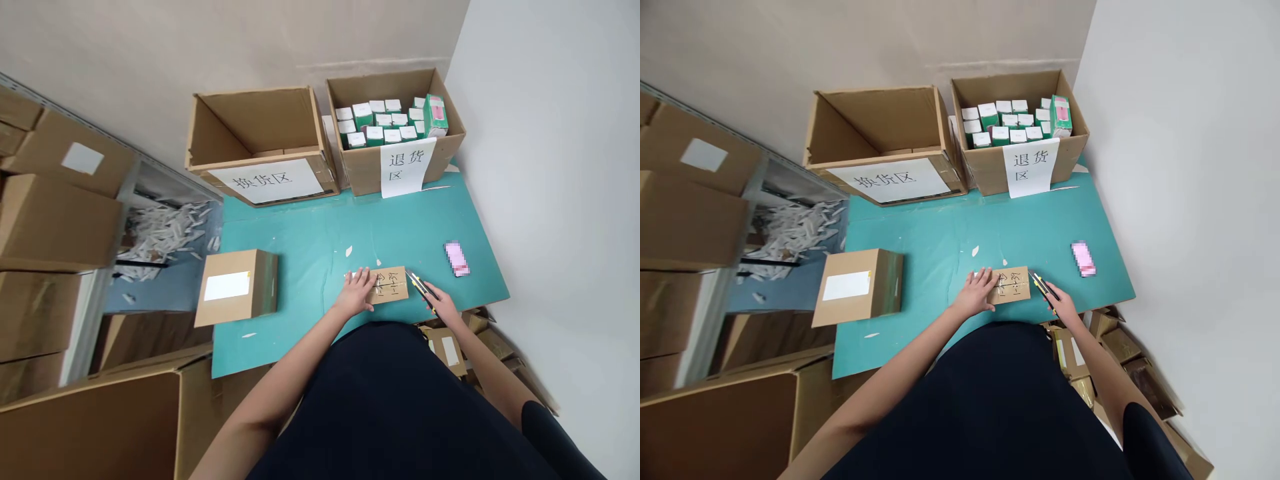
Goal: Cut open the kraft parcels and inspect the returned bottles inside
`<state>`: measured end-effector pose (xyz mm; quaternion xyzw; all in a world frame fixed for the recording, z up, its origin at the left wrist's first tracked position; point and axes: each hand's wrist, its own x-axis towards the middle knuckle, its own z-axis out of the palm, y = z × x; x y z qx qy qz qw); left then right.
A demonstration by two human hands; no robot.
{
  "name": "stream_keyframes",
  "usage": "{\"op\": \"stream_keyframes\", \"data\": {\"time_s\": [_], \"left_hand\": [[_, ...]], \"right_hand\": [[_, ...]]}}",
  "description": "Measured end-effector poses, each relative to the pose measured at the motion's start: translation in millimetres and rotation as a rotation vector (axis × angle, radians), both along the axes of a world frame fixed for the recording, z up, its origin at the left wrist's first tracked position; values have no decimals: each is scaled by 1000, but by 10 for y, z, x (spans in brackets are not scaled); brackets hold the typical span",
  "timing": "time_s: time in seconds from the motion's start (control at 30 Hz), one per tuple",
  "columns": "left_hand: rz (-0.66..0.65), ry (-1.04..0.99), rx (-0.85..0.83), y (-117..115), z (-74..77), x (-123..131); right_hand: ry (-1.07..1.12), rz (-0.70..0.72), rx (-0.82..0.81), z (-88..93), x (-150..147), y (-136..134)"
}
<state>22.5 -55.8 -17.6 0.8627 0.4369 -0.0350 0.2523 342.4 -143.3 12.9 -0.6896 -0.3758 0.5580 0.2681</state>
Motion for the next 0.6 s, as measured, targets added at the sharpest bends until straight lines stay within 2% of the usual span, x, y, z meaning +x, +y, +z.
{"op": "stream_keyframes", "data": {"time_s": [0.3, 0.6], "left_hand": [[-8, -31, 45, 8, 55, -39], [24, -39, 50, 2, 65, -44]], "right_hand": [[-22, 130, -23, -88, 177, 54], [-57, 176, -80, -2, 184, 16]]}}
